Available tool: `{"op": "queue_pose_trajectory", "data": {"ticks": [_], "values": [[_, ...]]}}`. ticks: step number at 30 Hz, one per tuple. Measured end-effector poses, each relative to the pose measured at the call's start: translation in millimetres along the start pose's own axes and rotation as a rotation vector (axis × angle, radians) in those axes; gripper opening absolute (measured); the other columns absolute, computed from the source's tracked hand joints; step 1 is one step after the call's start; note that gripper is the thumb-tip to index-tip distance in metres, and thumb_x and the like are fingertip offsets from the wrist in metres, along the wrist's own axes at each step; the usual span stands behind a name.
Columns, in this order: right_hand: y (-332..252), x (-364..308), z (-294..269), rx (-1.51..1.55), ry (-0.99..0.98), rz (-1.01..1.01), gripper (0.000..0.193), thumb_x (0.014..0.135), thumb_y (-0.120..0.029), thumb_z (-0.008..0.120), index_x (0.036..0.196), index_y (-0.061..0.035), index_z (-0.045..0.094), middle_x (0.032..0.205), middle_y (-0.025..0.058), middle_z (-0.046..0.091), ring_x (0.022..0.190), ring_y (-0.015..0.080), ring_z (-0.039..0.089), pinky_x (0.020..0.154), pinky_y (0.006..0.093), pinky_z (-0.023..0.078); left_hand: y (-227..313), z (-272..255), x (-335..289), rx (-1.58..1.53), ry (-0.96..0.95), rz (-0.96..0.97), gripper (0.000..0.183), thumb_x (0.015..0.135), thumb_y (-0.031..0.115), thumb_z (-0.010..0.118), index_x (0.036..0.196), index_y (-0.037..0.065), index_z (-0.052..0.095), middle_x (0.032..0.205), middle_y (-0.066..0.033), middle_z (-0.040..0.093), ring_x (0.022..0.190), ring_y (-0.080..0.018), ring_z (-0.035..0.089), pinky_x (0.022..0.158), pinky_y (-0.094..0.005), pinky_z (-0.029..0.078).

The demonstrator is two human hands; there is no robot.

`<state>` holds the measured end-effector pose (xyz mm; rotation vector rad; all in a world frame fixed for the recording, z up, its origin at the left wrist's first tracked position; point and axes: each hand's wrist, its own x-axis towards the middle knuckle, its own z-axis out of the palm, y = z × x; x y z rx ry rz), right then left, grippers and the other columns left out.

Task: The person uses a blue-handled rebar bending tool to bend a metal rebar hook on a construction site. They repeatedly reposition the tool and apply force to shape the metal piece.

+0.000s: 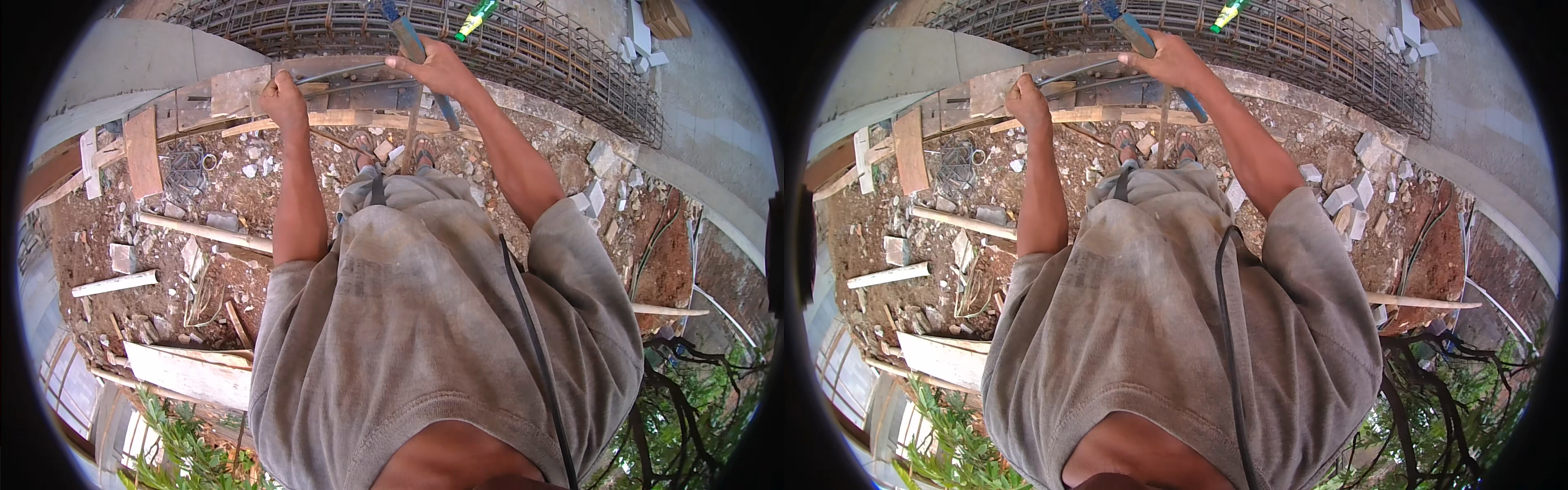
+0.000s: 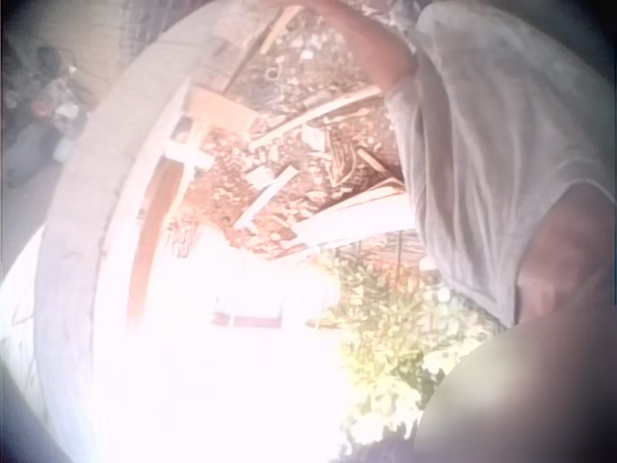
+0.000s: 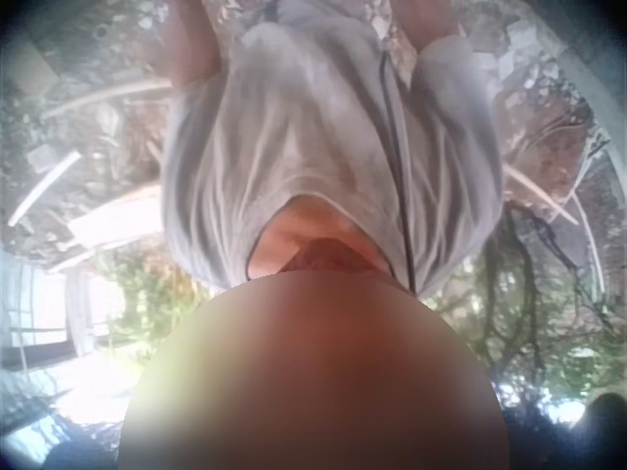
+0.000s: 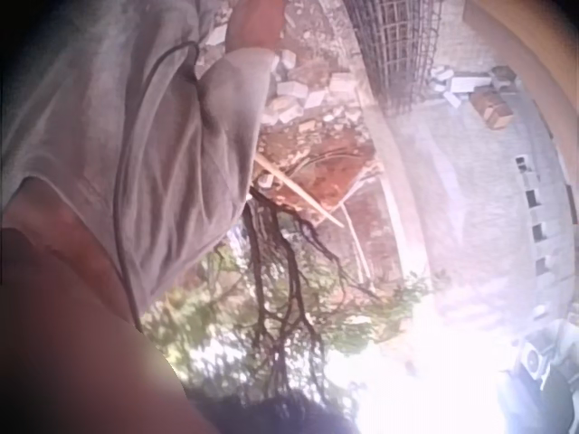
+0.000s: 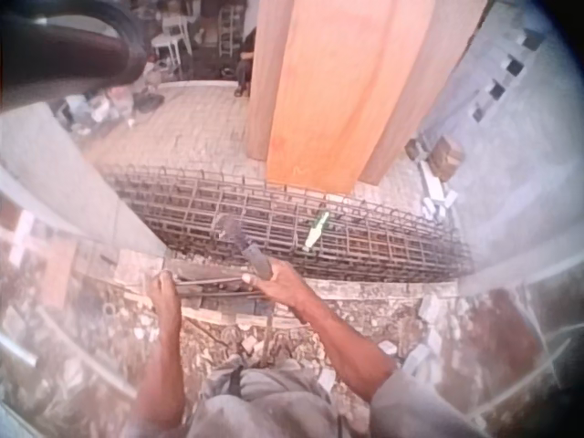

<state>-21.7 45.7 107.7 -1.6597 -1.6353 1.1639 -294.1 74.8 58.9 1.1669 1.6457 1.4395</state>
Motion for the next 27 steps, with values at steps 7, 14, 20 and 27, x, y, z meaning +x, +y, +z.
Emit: {"op": "queue_pose_trajectory", "data": {"ticks": [7,14,20,27], "values": [[27,-28,36,0.015,0.133,0.134,0.082,0.086,-0.063,0.066,0.141,-0.0039,0.047,0.116,0.0164,0.066,0.102,0.0261,0.067,0.093,0.0428,0.052,-3,0,-10,-0.094,-0.037,-0.080,0.041,0.096,0.019,0.052,0.060,0.002,0.043,0.056,0.0025,0.038,0.055,-0.0077,0.031,0.050,-0.0309,0.027],[29,-20,29,0.214,0.180,0.157,0.041,0.093,-0.045,0.067,0.108,-0.0074,0.063,0.103,0.0085,0.071,0.098,0.0188,0.067,0.088,0.0400,0.053,16,18,8,-0.270,0.124,-0.147,0.060,0.107,0.050,0.032,0.067,0.007,0.043,0.064,0.0003,0.042,0.057,-0.0109,0.035,0.053,-0.0261,0.030],[25,-30,47,0.338,0.266,0.165,0.044,0.091,-0.047,0.067,0.103,-0.0055,0.071,0.089,0.0120,0.071,0.097,0.0283,0.067,0.099,0.0460,0.046,21,27,27,-0.109,0.268,-0.138,0.081,0.100,0.070,0.015,0.061,0.006,0.045,0.056,-0.0023,0.039,0.056,-0.0135,0.037,0.055,-0.0271,0.031],[26,-38,75,0.518,0.459,0.144,0.031,0.089,-0.034,0.072,0.084,-0.0031,0.070,0.084,0.0130,0.071,0.104,0.0332,0.064,0.103,0.0481,0.043,6,19,24,-0.095,0.289,-0.097,0.079,0.098,0.072,0.017,0.058,0.008,0.041,0.053,-0.0017,0.037,0.045,-0.0131,0.031,0.041,-0.0248,0.028]]}}
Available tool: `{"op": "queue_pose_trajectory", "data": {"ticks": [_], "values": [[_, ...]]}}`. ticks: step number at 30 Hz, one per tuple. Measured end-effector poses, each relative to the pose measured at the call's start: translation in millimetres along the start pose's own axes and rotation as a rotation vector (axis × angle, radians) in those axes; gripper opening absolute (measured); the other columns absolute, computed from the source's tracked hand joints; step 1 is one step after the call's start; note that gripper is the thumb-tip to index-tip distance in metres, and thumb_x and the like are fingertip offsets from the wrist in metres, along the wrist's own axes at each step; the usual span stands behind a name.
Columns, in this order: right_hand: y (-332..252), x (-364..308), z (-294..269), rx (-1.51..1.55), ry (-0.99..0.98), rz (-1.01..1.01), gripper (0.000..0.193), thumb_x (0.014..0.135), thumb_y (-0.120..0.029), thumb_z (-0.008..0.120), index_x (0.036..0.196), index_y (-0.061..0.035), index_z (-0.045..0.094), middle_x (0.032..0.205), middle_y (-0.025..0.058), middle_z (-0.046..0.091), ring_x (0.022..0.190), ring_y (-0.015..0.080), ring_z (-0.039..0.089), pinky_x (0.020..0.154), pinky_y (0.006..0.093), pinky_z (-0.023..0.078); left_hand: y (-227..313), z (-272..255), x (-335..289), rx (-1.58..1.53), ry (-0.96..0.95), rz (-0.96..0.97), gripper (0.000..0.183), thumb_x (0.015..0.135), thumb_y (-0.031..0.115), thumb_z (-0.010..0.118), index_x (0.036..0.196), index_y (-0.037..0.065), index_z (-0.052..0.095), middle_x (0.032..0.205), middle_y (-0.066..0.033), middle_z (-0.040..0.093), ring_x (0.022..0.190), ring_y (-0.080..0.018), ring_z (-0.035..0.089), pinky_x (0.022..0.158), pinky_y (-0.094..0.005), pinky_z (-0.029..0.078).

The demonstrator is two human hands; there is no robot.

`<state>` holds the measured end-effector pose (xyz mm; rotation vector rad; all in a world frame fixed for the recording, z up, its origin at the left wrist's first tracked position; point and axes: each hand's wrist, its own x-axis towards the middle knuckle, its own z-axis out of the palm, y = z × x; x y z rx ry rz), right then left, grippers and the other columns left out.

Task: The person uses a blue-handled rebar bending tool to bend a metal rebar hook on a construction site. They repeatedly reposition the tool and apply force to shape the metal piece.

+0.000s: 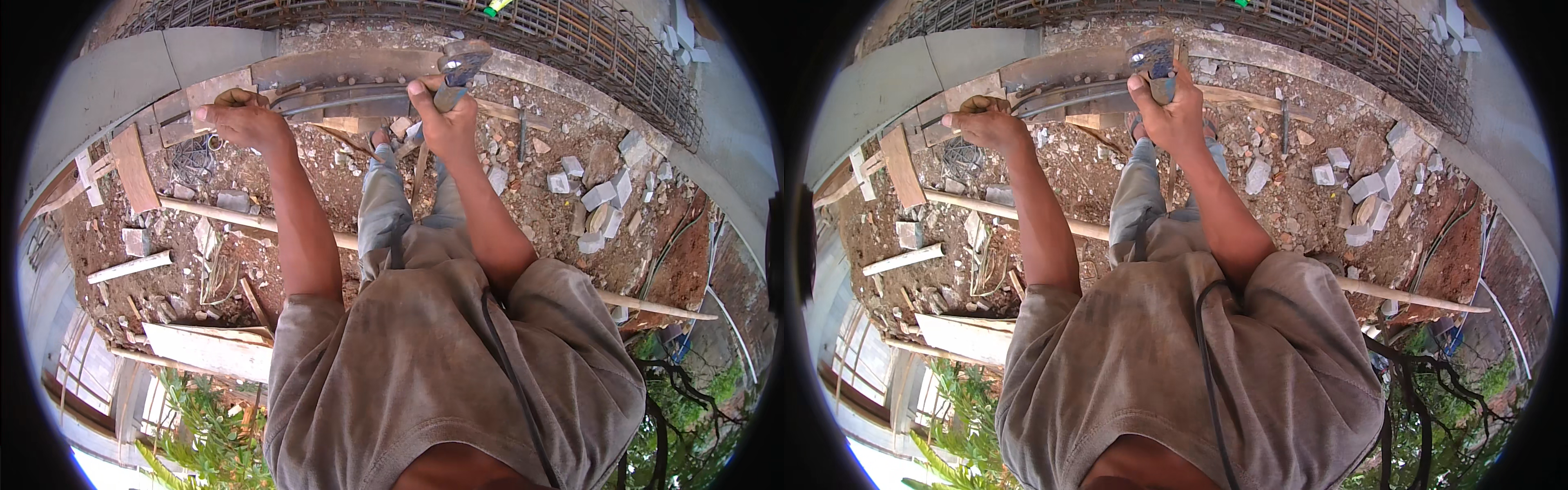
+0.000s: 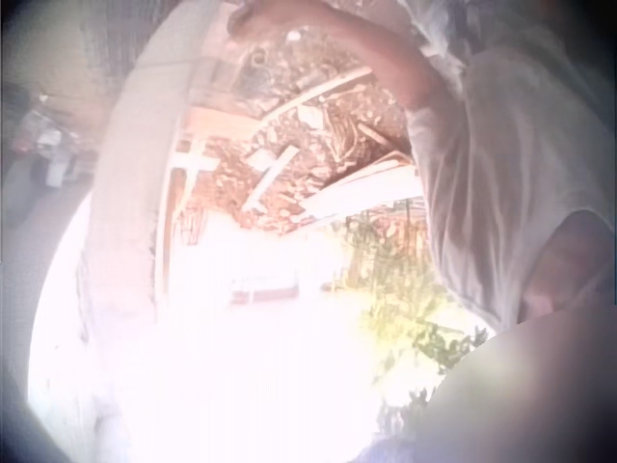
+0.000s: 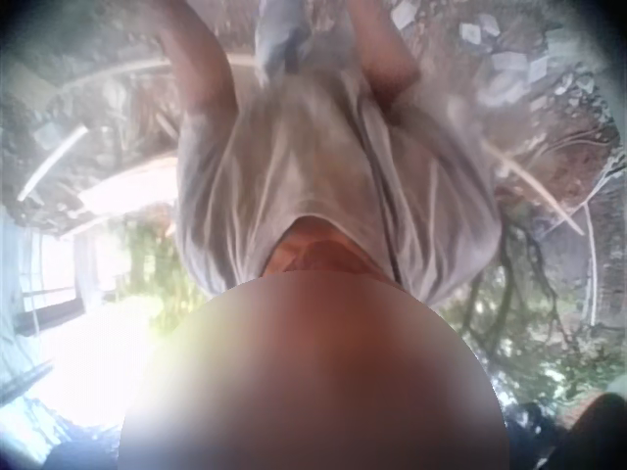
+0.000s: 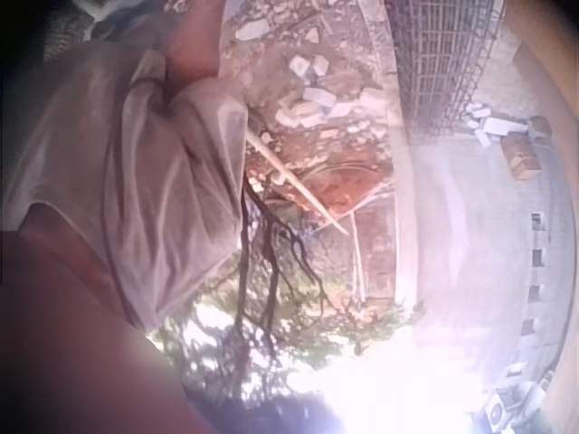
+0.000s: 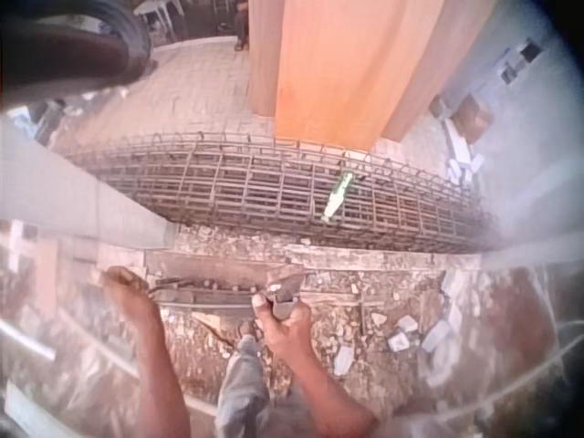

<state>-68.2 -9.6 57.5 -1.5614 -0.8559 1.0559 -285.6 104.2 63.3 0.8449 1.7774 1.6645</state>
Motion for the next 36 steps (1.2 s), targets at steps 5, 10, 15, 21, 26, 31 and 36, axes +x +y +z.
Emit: {"op": "queue_pose_trajectory", "data": {"ticks": [5,10,15,21,26,31,36], "values": [[11,0,5,-0.119,0.051,-0.027,0.030,0.088,-0.033,0.073,0.091,-0.0032,0.072,0.088,0.0131,0.072,0.104,0.0332,0.065,0.094,0.0427,0.048,1,5,0,-0.095,0.023,0.049,0.072,0.101,0.067,0.026,0.061,0.008,0.039,0.053,-0.0027,0.037,0.043,-0.0127,0.029,0.040,-0.0243,0.026],[6,1,-12,-0.003,-0.104,-0.012,0.025,0.091,-0.026,0.070,0.091,-0.0011,0.069,0.088,0.0100,0.071,0.095,0.0205,0.065,0.086,0.0357,0.052,9,-8,-6,-0.092,-0.242,0.066,0.069,0.103,0.058,0.036,0.055,0.009,0.034,0.048,0.0006,0.030,0.044,-0.0111,0.028,0.041,-0.0281,0.022],[-48,11,-89,-0.056,0.157,-0.007,0.021,0.095,-0.019,0.067,0.106,-0.0026,0.062,0.075,0.0029,0.063,0.067,0.0123,0.060,0.068,0.0327,0.054,0,-10,-7,-0.124,-0.245,0.049,0.065,0.105,0.046,0.044,0.053,0.009,0.033,0.048,-0.0003,0.035,0.043,-0.0096,0.028,0.041,-0.0278,0.022],[-146,38,-176,0.038,-0.011,-0.084,0.034,0.105,-0.039,0.047,0.102,-0.0057,0.054,0.067,-0.0018,0.044,0.056,0.0069,0.043,0.051,0.0229,0.036,-8,-12,-3,-0.164,-0.292,0.012,0.063,0.105,0.043,0.046,0.054,0.009,0.033,0.049,0.0001,0.037,0.044,-0.0090,0.031,0.041,-0.0275,0.022],[-150,64,-171,-1.041,-0.495,-0.031,0.059,0.098,-0.062,0.046,0.105,-0.0045,0.059,0.074,0.0090,0.055,0.069,0.0231,0.056,0.063,0.0392,0.046,-4,-8,-6,-0.177,-0.222,0.017,0.062,0.105,0.040,0.047,0.053,0.009,0.033,0.049,0.0007,0.037,0.043,-0.0086,0.029,0.041,-0.0278,0.021],[-131,98,-153,-1.345,-0.834,-0.143,0.054,0.095,-0.056,0.053,0.127,-0.0124,0.060,0.101,0.0171,0.070,0.099,0.0385,0.066,0.083,0.0501,0.051,-2,-5,-7,-0.158,-0.173,0.035,0.061,0.105,0.038,0.047,0.054,0.008,0.033,0.049,0.0011,0.037,0.043,-0.0084,0.028,0.041,-0.0280,0.021],[-156,124,-133,-1.459,-1.033,-0.292,0.042,0.093,-0.052,0.058,0.114,-0.0154,0.065,0.095,0.0155,0.070,0.093,0.0383,0.066,0.080,0.0507,0.051,-2,-2,-4,-0.169,-0.165,0.008,0.061,0.106,0.040,0.045,0.054,0.009,0.034,0.050,0.0012,0.037,0.044,-0.0080,0.029,0.041,-0.0277,0.021]]}}
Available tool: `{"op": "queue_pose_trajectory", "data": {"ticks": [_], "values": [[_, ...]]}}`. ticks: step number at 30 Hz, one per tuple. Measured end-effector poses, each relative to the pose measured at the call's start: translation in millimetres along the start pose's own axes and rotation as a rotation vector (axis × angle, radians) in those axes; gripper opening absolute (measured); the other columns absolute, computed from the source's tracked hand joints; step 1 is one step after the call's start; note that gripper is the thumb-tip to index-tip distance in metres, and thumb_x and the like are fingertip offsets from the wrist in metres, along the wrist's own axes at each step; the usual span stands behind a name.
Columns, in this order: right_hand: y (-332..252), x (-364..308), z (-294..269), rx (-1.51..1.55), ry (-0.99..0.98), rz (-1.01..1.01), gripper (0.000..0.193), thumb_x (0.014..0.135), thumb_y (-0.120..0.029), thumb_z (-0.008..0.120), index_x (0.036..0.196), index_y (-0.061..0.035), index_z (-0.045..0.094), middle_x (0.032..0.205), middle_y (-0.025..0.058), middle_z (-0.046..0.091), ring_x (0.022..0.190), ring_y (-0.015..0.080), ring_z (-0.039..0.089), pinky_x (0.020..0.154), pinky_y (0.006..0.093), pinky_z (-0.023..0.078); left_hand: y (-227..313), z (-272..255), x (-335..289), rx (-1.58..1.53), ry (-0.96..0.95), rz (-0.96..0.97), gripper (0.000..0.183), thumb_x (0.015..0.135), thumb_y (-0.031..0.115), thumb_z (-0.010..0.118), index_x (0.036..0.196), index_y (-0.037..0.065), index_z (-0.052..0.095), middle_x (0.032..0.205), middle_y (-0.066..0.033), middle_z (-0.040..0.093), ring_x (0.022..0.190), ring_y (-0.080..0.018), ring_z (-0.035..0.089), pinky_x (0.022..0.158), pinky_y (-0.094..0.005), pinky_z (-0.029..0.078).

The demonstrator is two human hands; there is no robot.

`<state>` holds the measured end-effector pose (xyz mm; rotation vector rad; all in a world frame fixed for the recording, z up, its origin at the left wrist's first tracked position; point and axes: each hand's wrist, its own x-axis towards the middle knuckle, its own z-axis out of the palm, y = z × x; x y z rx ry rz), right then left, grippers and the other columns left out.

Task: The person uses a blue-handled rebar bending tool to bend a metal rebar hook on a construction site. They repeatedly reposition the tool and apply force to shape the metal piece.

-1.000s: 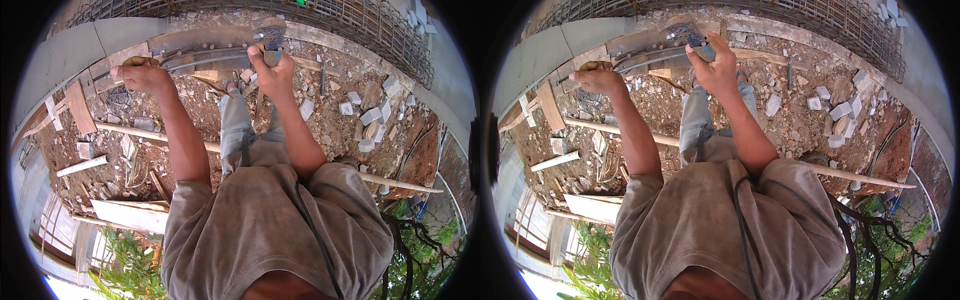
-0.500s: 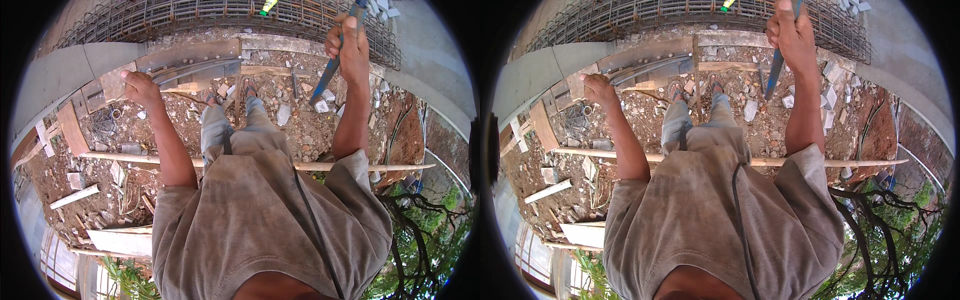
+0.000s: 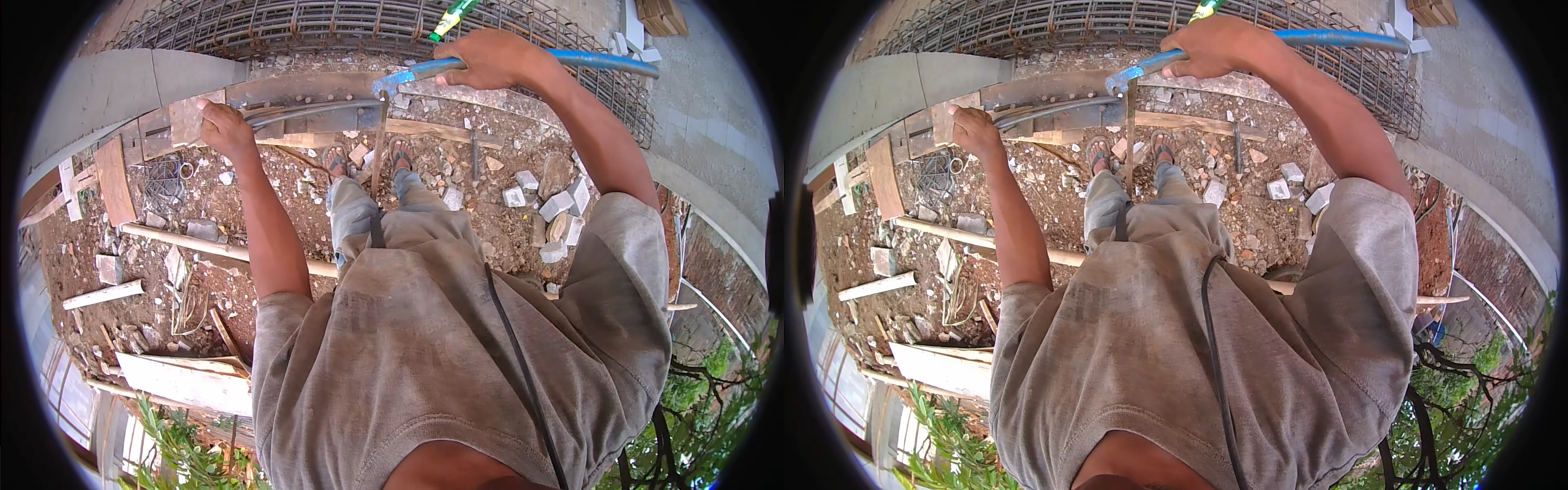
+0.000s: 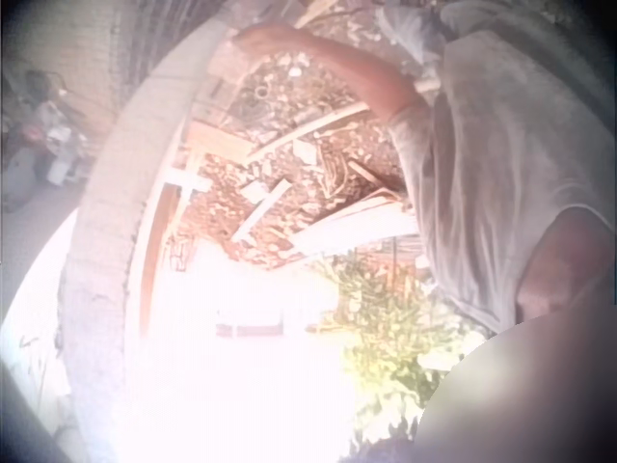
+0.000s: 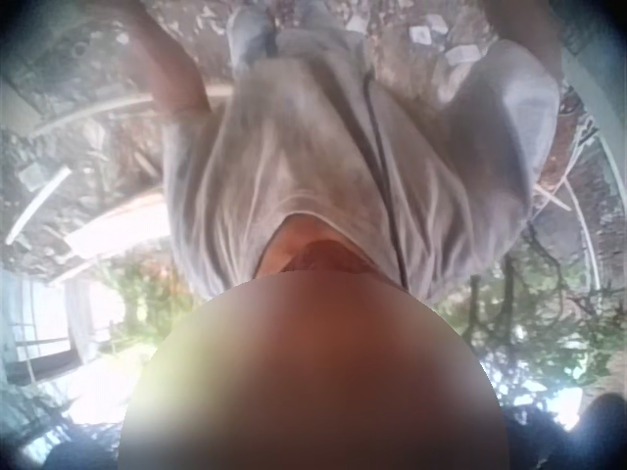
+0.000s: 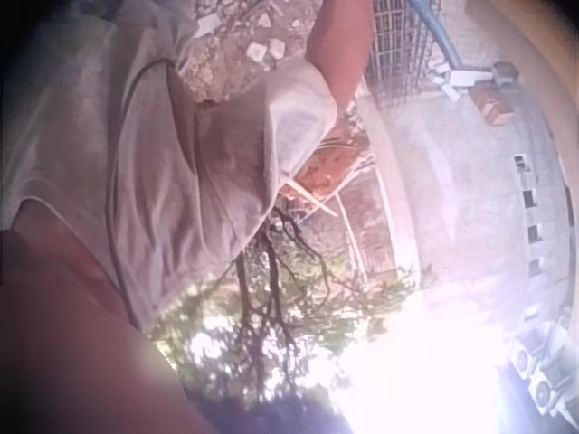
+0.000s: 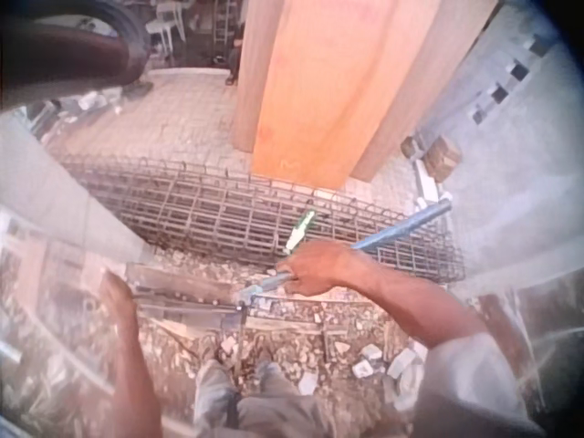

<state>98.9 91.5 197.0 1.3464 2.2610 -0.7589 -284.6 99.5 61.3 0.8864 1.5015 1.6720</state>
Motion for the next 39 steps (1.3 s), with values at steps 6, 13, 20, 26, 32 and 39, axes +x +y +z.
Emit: {"op": "queue_pose_trajectory", "data": {"ticks": [6,13,20,26,32,39], "values": [[11,32,1,0.026,-0.081,-0.009,0.052,0.092,-0.064,0.052,0.106,-0.0173,0.072,0.086,0.0113,0.070,0.090,0.0325,0.068,0.077,0.0475,0.053,0,-5,2,-0.047,-0.065,-0.056,0.059,0.105,0.040,0.048,0.056,0.010,0.033,0.050,0.0011,0.036,0.045,-0.0083,0.028,0.043,-0.0277,0.021],[10,77,9,-0.051,-0.102,-0.027,0.064,0.090,-0.073,0.047,0.102,-0.0185,0.078,0.082,0.0087,0.071,0.081,0.0291,0.069,0.070,0.0465,0.053,0,-8,3,-0.011,-0.119,-0.014,0.055,0.105,0.036,0.047,0.057,0.013,0.031,0.052,0.0029,0.031,0.047,-0.0080,0.026,0.045,-0.0272,0.020],[-10,77,-10,-0.277,0.023,-0.182,0.060,0.086,-0.064,0.055,0.078,-0.0076,0.072,0.073,0.0158,0.068,0.072,0.0369,0.067,0.064,0.0475,0.053,5,-11,-3,0.015,-0.165,-0.040,0.055,0.106,0.033,0.046,0.057,0.013,0.029,0.052,0.0043,0.028,0.046,-0.0060,0.022,0.045,-0.0275,0.017],[-23,38,21,-0.161,0.209,0.045,0.057,0.089,-0.067,0.053,0.097,-0.0162,0.078,0.075,0.0125,0.070,0.078,0.0343,0.069,0.067,0.0458,0.054,5,-4,1,0.112,-0.007,-0.022,0.059,0.107,0.038,0.043,0.056,0.008,0.036,0.049,0.0016,0.034,0.045,-0.0086,0.028,0.043,-0.0284,0.022],[-23,9,49,-0.077,0.341,0.121,0.056,0.090,-0.064,0.053,0.098,-0.0139,0.076,0.072,0.0135,0.069,0.075,0.0357,0.068,0.066,0.0485,0.054,9,13,4,0.546,0.178,0.239,0.071,0.107,0.048,0.032,0.059,-0.002,0.047,0.049,-0.0068,0.043,0.048,-0.0231,0.039,0.051,-0.0400,0.036],[-66,-25,118,0.494,0.374,0.647,0.052,0.091,-0.060,0.058,0.108,-0.0124,0.070,0.077,0.0224,0.067,0.079,0.0355,0.068,0.068,0.0456,0.052,9,39,27,0.253,-0.093,0.149,0.065,0.108,0.044,0.035,0.056,0.005,0.032,0.051,-0.0033,0.034,0.047,-0.0168,0.031,0.046,-0.0344,0.029]]}}
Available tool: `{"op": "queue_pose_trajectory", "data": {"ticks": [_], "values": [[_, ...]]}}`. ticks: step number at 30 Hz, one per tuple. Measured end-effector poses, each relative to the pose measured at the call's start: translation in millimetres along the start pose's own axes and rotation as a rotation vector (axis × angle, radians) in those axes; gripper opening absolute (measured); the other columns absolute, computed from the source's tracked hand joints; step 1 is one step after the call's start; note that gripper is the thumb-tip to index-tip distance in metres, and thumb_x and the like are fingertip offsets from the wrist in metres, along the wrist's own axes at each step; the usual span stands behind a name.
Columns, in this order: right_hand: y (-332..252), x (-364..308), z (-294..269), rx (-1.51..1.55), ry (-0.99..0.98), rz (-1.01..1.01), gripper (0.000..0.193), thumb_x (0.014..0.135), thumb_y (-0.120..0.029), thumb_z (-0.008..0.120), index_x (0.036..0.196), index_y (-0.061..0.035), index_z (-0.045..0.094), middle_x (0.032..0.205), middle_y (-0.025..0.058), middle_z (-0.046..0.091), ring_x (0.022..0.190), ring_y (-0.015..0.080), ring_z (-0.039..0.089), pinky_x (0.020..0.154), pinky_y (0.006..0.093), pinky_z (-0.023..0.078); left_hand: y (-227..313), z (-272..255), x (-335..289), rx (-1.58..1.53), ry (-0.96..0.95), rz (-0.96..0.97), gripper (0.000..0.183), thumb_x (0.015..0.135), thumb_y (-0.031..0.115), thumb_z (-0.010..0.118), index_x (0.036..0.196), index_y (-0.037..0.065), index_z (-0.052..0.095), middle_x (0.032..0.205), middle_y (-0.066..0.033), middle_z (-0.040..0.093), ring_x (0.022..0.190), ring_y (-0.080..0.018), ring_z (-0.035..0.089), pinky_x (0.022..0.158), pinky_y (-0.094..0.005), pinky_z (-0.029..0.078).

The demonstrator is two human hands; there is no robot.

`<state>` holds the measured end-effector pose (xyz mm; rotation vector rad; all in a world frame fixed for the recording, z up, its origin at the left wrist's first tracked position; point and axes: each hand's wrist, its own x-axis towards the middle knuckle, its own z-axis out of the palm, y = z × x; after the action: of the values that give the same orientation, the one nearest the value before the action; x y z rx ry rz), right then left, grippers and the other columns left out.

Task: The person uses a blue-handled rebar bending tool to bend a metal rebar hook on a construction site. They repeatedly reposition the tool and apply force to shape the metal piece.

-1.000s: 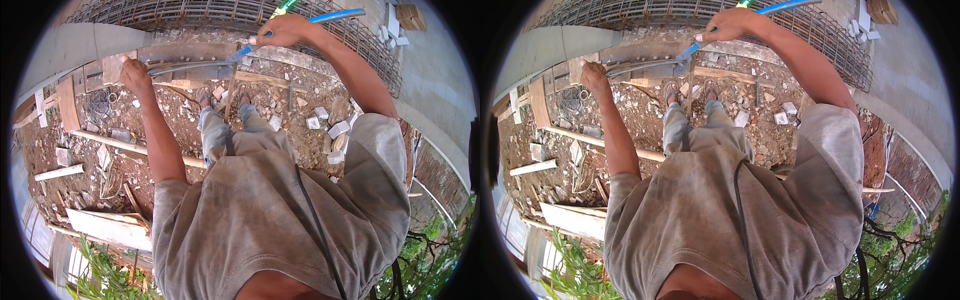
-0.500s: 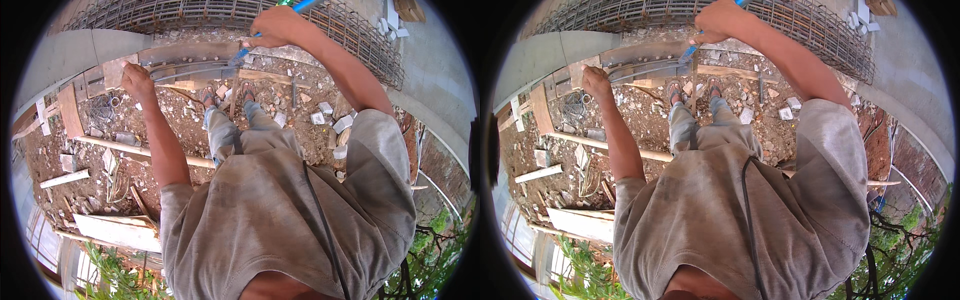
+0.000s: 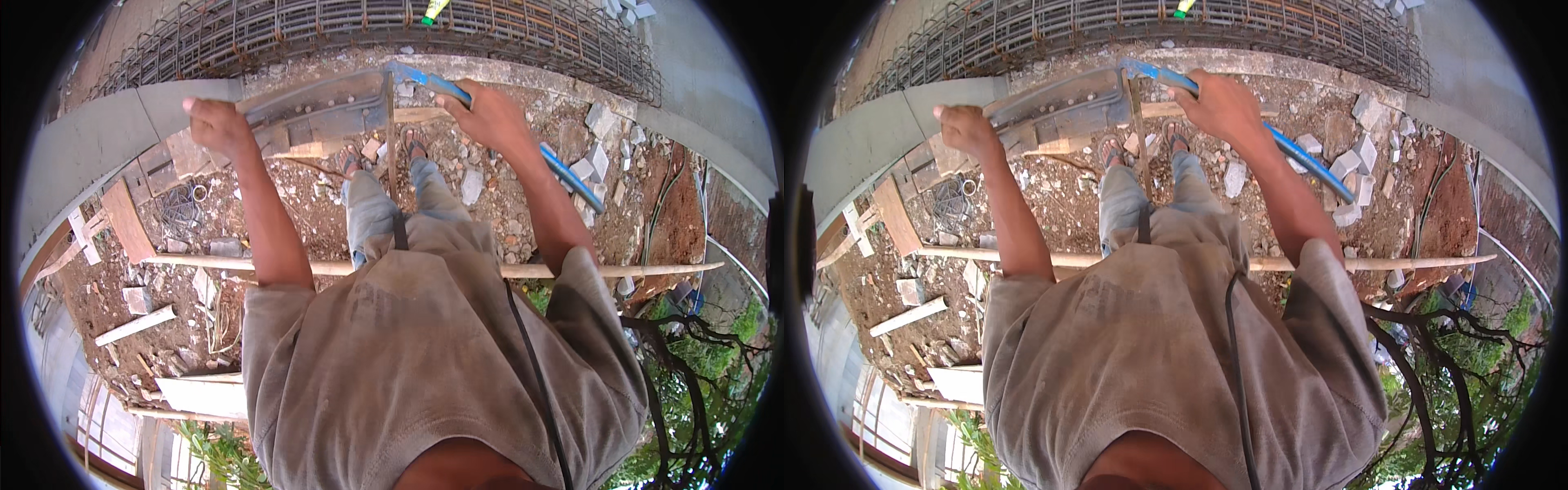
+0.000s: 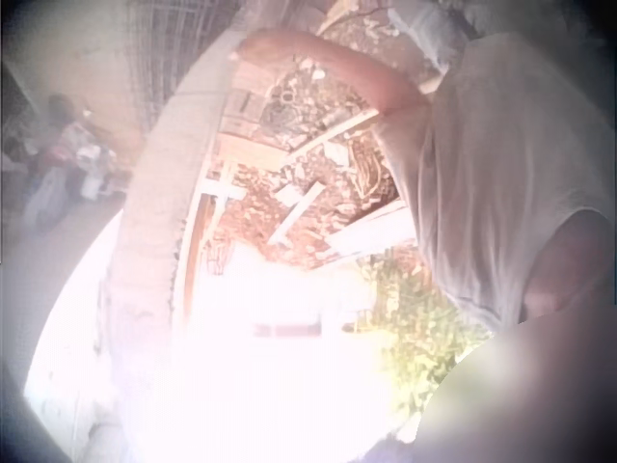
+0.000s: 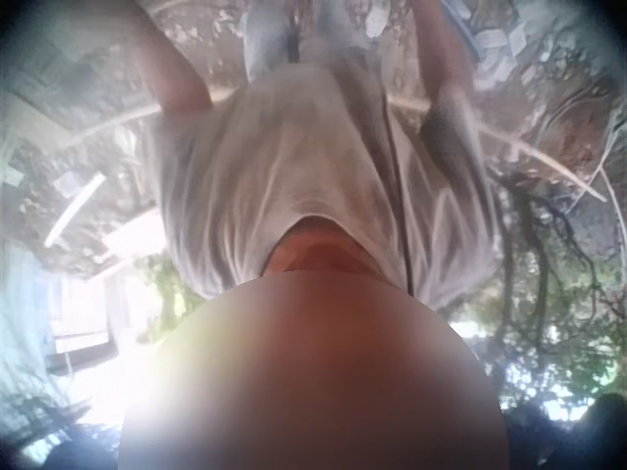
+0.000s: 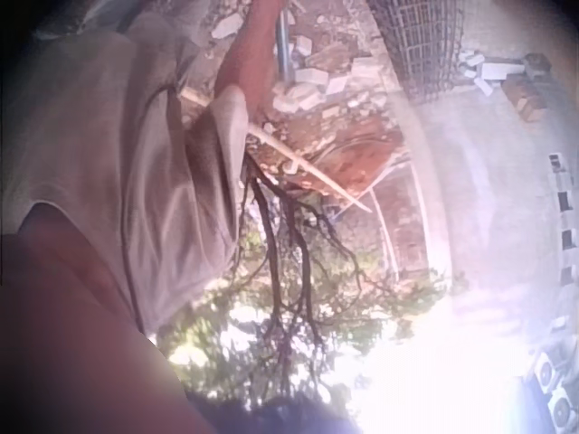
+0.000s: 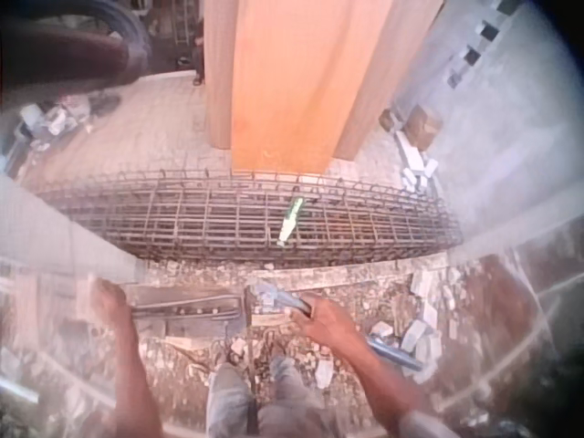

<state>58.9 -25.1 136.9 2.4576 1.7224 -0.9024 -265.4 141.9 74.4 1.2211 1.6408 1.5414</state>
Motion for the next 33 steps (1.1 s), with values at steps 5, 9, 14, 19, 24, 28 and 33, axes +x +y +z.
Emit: {"op": "queue_pose_trajectory", "data": {"ticks": [5,9,14,19,24,28,33], "values": [[17,27,-25,0.763,0.074,0.223,0.048,0.092,-0.053,0.063,0.093,-0.0049,0.066,0.061,-0.0015,0.049,0.061,0.0125,0.051,0.056,0.0355,0.043,-12,-36,-20,-0.240,-0.052,0.028,0.062,0.107,0.044,0.033,0.056,0.012,0.024,0.052,0.0012,0.024,0.047,-0.0121,0.024,0.045,-0.0284,0.021],[4,87,-108,1.692,0.478,-0.406,0.056,0.094,-0.067,0.048,0.078,-0.0130,0.056,0.054,0.0007,0.049,0.049,0.0206,0.053,0.047,0.0360,0.045,-19,-53,-33,-0.279,-0.128,0.011,0.062,0.105,0.046,0.038,0.056,0.011,0.025,0.051,0.0000,0.026,0.047,-0.0120,0.027,0.045,-0.0284,0.021],[-42,123,-117,1.976,0.390,-0.299,0.057,0.092,-0.074,0.043,0.082,-0.0178,0.045,0.055,-0.0048,0.037,0.042,0.0092,0.037,0.041,0.0259,0.035,-15,-54,-35,-0.266,-0.128,0.072,0.060,0.102,0.046,0.045,0.056,0.010,0.029,0.051,-0.0010,0.030,0.047,-0.0127,0.030,0.045,-0.0285,0.022],[-79,105,-70,1.891,0.179,-0.330,0.061,0.089,-0.077,0.045,0.079,-0.0167,0.044,0.055,-0.0037,0.038,0.042,0.0108,0.039,0.042,0.0272,0.037,-14,-49,-34,-0.209,-0.143,0.079,0.057,0.100,0.041,0.046,0.056,0.011,0.026,0.052,-0.0015,0.030,0.047,-0.0125,0.029,0.045,-0.0282,0.021],[-83,55,-68,1.611,-0.083,-0.745,0.060,0.092,-0.069,0.049,0.083,-0.0098,0.051,0.063,0.0011,0.048,0.053,0.0135,0.048,0.056,0.0311,0.045,-19,-44,-27,-0.225,-0.120,0.078,0.056,0.101,0.038,0.048,0.057,0.008,0.029,0.054,-0.0010,0.032,0.051,-0.0118,0.031,0.048,-0.0292,0.021],[-94,52,-112,1.671,-0.167,-0.959,0.061,0.092,-0.068,0.049,0.086,-0.0073,0.053,0.069,0.0028,0.052,0.059,0.0138,0.051,0.060,0.0312,0.047,-20,-48,-28,-0.272,-0.186,0.064,0.054,0.100,0.036,0.048,0.057,0.008,0.030,0.054,-0.0013,0.032,0.051,-0.0121,0.031,0.048,-0.0292,0.021],[-125,30,-126,1.676,0.110,-0.963,0.069,0.092,-0.076,0.037,0.071,-0.0113,0.049,0.055,-0.0005,0.044,0.046,0.0109,0.042,0.047,0.0274,0.040,-22,-49,-26,-0.218,-0.173,0.086,0.054,0.101,0.035,0.043,0.056,0.009,0.029,0.053,-0.0024,0.034,0.050,-0.0122,0.031,0.047,-0.0292,0.022]]}}
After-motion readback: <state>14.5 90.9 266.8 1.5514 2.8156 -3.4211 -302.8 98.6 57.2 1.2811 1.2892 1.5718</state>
